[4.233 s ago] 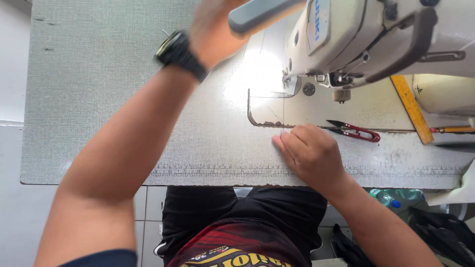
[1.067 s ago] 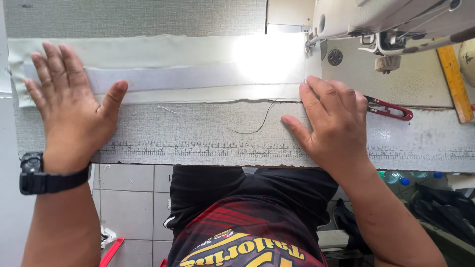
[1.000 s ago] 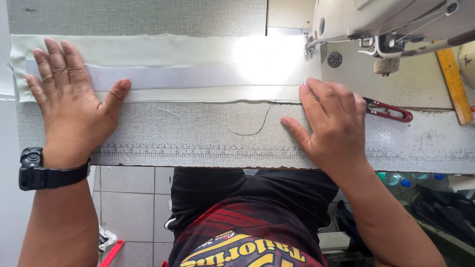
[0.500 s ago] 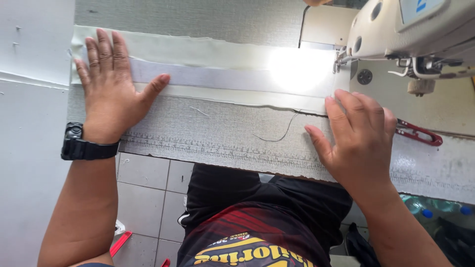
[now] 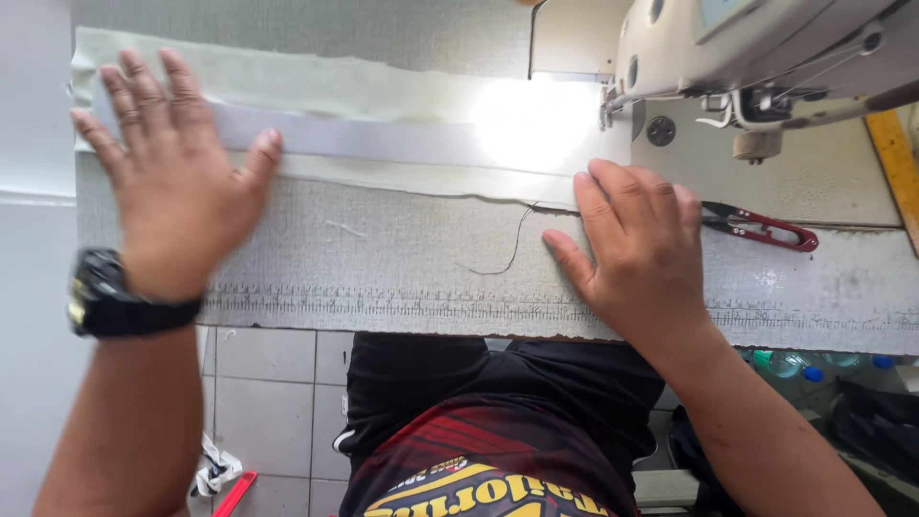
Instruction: Trimming fabric edges with scissors and using a pencil to turn a fabric component inside out at a sewing workstation.
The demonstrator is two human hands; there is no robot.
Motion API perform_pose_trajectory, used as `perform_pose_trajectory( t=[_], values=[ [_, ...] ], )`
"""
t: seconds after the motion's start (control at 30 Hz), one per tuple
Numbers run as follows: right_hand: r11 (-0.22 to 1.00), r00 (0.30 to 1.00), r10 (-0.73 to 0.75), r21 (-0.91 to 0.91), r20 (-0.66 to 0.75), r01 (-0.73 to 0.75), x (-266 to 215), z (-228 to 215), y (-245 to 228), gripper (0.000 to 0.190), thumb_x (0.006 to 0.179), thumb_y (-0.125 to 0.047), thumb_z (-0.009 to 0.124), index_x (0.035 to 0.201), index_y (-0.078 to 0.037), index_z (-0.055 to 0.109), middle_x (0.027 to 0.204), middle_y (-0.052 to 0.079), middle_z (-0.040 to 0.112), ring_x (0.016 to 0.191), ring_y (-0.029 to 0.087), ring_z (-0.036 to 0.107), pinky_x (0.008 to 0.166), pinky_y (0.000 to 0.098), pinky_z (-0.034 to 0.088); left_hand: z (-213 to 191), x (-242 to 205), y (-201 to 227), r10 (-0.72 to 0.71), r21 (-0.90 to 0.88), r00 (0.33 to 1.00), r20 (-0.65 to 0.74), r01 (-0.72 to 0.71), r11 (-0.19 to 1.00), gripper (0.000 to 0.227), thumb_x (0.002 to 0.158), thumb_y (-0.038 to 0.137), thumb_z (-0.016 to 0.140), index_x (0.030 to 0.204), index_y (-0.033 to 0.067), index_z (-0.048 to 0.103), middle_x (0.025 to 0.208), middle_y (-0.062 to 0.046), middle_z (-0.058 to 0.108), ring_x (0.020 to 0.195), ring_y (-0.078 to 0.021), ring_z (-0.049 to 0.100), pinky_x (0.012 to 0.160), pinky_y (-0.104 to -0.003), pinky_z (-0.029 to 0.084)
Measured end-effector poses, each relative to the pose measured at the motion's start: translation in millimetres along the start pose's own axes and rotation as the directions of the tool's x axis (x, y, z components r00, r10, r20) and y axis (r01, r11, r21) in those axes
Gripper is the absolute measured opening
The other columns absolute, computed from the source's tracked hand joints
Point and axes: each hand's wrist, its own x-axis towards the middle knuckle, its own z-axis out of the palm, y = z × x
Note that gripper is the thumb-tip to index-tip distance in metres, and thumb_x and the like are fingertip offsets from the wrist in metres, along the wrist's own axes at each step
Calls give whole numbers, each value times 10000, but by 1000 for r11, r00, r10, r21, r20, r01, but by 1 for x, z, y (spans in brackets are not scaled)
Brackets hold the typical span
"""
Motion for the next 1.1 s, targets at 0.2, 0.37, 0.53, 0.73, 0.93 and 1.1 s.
perform_pose_trajectory(
  t=[0.2,0.37,0.53,0.73,0.93,1.1],
  values=[
    [1000,1000,13,3,-4,-13,1,0,-1,475,1037,-440,697,1278,-31,698,1351,118,661,1179,314,612,974,460,424,53,-35,119,838,28,467,-282,-869,494,660,1020,473,523,1566,117,424,1623,-156,423,1534,-361,286,1197,-688,100],
    [999,1000,27,25,4,-27,-1,-3,2,446,1023,-386,724,1276,-19,701,1347,126,657,1182,320,612,977,468,422,65,-38,138,866,158,439,-239,-862,481,654,1018,581,456,1547,196,440,1629,-96,393,1499,-354,354,1100,-747,245],
    [998,998,54,35,30,-55,-5,-5,6,454,1015,-397,752,1276,-30,699,1360,115,658,1194,318,611,987,476,413,67,-38,136,860,127,434,-268,-869,478,673,989,564,527,1546,191,473,1629,-105,421,1504,-367,368,1141,-734,192],
    [997,997,63,39,36,-64,-5,-7,6,437,1026,-391,749,1275,-35,701,1359,117,662,1195,324,612,989,485,415,60,-40,145,851,192,414,-324,-852,488,606,956,570,562,1459,232,543,1519,-106,501,1411,-350,435,1045,-747,325],
    [998,997,58,15,42,-59,-5,-7,6,435,1029,-400,730,1277,-44,694,1370,102,655,1202,314,607,982,482,409,57,-40,149,844,188,422,-330,-847,497,624,907,587,605,1417,230,556,1470,-117,511,1372,-364,464,977,-772,377],
    [999,998,46,9,48,-47,-1,-9,8,450,1021,-411,741,1276,-44,689,1354,92,659,1201,306,599,968,474,409,57,-40,150,842,213,419,-340,-838,503,624,908,589,601,1417,230,559,1463,-121,521,1362,-363,468,979,-754,383]
  ],
)
